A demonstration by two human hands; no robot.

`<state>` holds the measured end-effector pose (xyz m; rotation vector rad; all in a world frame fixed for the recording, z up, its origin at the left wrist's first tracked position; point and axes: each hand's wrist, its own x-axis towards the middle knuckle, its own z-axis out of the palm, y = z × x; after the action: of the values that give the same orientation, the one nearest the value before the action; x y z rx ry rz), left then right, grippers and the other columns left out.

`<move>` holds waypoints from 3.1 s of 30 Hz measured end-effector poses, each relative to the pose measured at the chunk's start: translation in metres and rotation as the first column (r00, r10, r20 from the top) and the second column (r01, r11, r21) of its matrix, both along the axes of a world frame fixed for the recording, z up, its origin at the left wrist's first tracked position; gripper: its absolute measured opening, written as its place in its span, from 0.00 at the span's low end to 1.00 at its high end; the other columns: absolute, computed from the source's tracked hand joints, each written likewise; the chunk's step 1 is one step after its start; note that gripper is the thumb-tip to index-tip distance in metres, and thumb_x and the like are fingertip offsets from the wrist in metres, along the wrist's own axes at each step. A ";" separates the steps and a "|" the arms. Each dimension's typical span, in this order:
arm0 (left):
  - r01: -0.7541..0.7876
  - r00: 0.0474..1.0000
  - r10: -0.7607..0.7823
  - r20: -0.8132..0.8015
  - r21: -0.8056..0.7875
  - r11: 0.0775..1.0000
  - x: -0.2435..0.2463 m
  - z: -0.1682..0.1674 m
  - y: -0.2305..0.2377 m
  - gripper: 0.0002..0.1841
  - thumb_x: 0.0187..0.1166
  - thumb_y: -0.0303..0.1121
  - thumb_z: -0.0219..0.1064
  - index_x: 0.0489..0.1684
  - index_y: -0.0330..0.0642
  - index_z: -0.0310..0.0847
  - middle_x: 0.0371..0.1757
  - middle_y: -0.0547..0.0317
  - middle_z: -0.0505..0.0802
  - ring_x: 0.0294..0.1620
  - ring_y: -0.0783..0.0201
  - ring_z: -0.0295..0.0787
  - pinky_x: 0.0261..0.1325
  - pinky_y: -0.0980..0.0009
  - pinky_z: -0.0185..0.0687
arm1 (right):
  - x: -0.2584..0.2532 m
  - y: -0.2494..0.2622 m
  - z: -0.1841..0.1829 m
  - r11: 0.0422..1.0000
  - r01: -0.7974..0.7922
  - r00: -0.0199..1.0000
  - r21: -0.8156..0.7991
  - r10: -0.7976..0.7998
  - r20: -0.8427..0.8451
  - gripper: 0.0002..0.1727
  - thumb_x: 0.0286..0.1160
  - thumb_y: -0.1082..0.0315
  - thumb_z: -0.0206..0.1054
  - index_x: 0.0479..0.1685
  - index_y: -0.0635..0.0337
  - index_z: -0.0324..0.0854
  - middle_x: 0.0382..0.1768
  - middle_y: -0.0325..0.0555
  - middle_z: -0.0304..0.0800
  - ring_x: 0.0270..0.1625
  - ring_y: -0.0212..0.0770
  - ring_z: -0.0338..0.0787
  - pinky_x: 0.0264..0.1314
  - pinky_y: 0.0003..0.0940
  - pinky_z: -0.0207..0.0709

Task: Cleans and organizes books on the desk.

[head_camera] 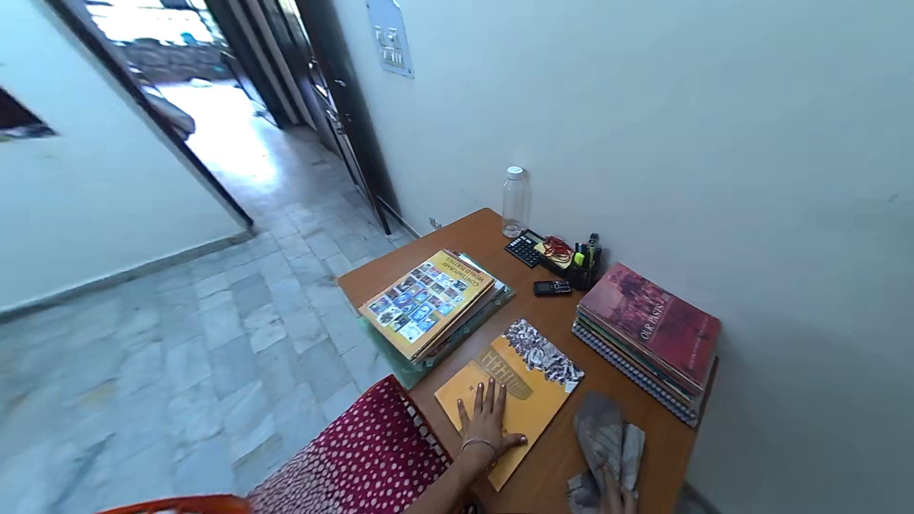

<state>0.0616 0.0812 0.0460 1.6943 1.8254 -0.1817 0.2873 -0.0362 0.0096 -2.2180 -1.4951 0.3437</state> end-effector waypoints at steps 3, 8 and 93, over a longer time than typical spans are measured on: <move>0.095 0.995 -0.094 0.017 -0.019 0.995 -0.010 -0.001 0.003 0.60 0.69 0.70 0.69 0.99 0.57 0.35 0.99 0.58 0.36 0.99 0.46 0.21 0.86 0.23 0.13 | 0.020 0.005 0.017 0.996 -0.060 0.949 -0.068 0.036 -0.314 0.24 0.85 0.72 0.56 0.78 0.69 0.76 0.69 0.78 0.79 0.69 0.72 0.82 0.73 0.62 0.74; 0.185 0.978 -0.187 0.095 0.029 0.982 -0.034 0.003 -0.011 0.62 0.68 0.66 0.74 0.99 0.52 0.35 0.99 0.53 0.38 0.99 0.44 0.24 0.87 0.24 0.15 | 0.030 0.038 0.064 0.997 -0.073 0.895 0.034 0.081 -0.438 0.24 0.85 0.73 0.59 0.75 0.79 0.74 0.70 0.81 0.78 0.75 0.73 0.78 0.82 0.61 0.65; -0.972 0.002 0.965 0.261 -0.226 0.064 -0.334 -0.002 -0.459 0.19 0.90 0.26 0.58 0.76 0.31 0.66 0.40 0.47 0.90 0.23 0.69 0.85 0.30 0.73 0.80 | -0.036 0.065 0.027 0.944 -0.228 0.967 -0.238 0.248 0.056 0.29 0.87 0.73 0.55 0.88 0.48 0.68 0.81 0.70 0.67 0.64 0.72 0.86 0.61 0.64 0.81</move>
<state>-0.2721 -0.3778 0.0437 -0.0095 2.2312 0.7305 0.2515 0.0291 0.0363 -2.2516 -1.8607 0.5291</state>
